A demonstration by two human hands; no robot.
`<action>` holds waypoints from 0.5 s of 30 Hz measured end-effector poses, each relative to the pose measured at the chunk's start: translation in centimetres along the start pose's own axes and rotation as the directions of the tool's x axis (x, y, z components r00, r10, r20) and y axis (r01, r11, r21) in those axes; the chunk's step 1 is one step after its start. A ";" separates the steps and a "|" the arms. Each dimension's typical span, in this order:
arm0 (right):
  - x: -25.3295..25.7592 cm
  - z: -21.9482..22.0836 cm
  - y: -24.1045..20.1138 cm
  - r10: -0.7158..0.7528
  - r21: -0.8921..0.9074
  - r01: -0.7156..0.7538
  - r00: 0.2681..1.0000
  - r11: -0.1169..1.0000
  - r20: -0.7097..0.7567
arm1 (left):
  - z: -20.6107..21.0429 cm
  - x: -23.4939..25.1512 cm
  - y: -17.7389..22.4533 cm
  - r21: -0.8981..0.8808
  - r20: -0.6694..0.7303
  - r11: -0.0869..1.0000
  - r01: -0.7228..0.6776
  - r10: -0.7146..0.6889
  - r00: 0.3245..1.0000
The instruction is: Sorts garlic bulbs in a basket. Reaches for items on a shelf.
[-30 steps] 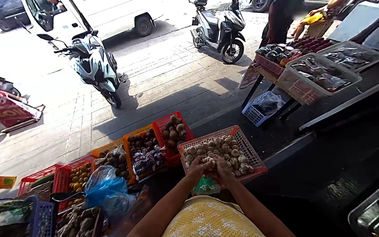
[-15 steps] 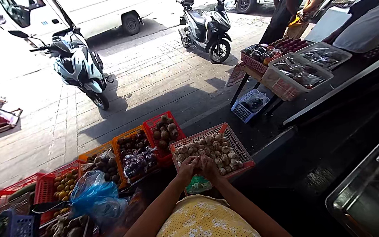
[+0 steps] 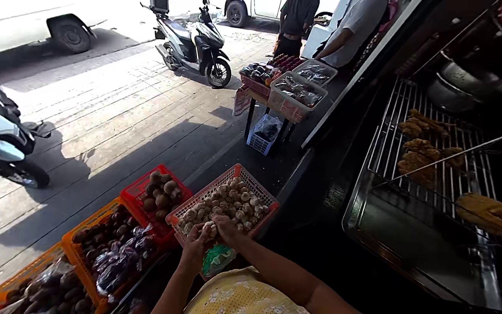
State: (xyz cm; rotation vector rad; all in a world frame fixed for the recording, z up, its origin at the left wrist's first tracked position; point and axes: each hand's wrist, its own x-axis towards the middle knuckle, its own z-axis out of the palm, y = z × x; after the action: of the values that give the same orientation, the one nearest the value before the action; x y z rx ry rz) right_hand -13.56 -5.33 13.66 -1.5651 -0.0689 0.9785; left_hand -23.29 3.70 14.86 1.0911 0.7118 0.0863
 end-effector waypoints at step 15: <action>0.5 -2.0 1.0 0.087 -0.367 -0.019 0.982 0.930 0.169 | -1.1 1.4 -0.8 0.031 -0.222 0.999 0.037 -0.030 0.975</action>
State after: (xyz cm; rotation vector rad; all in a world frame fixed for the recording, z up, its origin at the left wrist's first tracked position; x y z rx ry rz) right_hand -12.54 -6.88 12.37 -1.8167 -0.3559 1.2014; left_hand -23.02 4.73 13.24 1.1134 0.9348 0.1691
